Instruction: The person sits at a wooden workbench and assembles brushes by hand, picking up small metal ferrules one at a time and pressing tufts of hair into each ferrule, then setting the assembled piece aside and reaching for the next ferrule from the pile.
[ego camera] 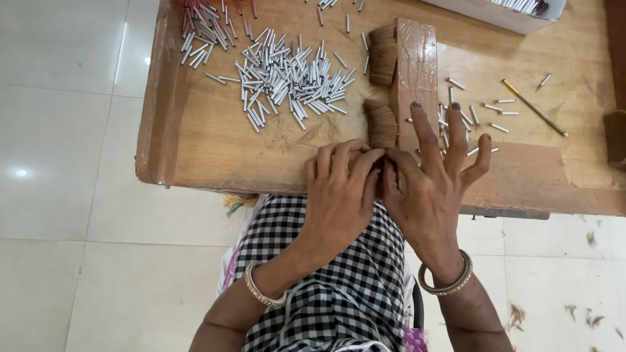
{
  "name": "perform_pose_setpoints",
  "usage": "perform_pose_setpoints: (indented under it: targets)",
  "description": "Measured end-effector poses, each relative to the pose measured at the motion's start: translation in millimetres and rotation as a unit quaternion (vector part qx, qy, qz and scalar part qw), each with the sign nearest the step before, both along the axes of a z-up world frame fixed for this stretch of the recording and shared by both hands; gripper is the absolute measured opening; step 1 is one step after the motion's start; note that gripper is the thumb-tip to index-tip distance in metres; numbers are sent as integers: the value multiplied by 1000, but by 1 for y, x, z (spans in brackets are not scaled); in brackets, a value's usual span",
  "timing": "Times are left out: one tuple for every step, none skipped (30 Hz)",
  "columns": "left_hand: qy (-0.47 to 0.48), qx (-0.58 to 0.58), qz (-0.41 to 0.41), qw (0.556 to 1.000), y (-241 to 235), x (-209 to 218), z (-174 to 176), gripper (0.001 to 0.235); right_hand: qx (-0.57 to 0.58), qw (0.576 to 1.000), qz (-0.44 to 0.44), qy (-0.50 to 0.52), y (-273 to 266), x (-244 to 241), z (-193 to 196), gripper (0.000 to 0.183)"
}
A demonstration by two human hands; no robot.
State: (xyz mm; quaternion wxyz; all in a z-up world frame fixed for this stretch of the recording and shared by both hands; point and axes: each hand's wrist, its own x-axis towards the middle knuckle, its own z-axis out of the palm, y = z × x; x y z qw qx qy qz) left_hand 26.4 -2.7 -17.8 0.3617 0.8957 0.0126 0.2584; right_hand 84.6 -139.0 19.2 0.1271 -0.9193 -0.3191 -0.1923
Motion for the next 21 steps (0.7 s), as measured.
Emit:
perform_pose_setpoints:
  targets:
    - [0,26,1,1000,0,5,-4,39,-5,1000,3,-4,-1,1,-3,10]
    - [0,26,-1,1000,1,7,-4,39,-5,1000,1,-4,-2,2,-3,10]
    - [-3,29,6,1000,1,10,-4,35,1,1000,6,-4,-2,3,-4,11]
    - [-6,32,14,999,1,12,-4,31,6,1000,11,-3,-3,3,-5,12]
    - [-5,31,14,999,1,13,-5,31,5,1000,11,-2,-4,3,-5,12]
    - [-5,31,18,999,1,15,-7,27,19,1000,17,-1,-5,2,-5,13]
    - [-5,32,23,999,1,16,-8,24,34,999,22,1,-5,2,-5,13]
    - [-5,32,24,999,2,16,-6,24,34,999,23,1,-9,-1,-4,13]
    - [-9,29,17,999,3,16,-5,25,46,999,21,-6,-14,-4,-3,13]
    - [-13,26,11,1000,3,16,-3,26,58,998,20,-14,-18,-8,-1,12]
    - [-13,26,12,1000,4,14,-1,26,58,998,21,-13,-21,-14,-1,12]
    - [-35,9,0,999,5,12,1,26,60,997,11,-41,-24,-20,0,11]
    - [-57,-8,-11,998,5,11,4,27,63,996,1,-69,-28,-26,2,10]
    - [-58,-7,-15,998,4,7,9,27,63,996,-3,-70,-30,-27,0,10]
    - [-55,-45,-40,997,3,2,13,23,48,992,-10,-115,-32,-29,-2,11]
    - [-51,-82,-64,993,3,-2,18,21,32,987,-16,-159,-34,-31,-4,12]
    - [-51,-82,-67,993,2,-4,21,21,32,987,-19,-159,-35,-34,-3,12]
    - [-58,-72,-71,993,1,-6,24,15,10,983,-24,-180,-35,-35,-1,13]
    - [-65,-62,-74,993,1,-8,28,14,-12,979,-28,-202,-34,-37,0,13]
    - [-67,-61,-73,993,0,-9,26,14,-11,979,-27,-203,-28,-38,13,13]
    - [-77,-64,-62,993,0,-10,25,14,9,986,-25,-167,-21,-40,26,16]
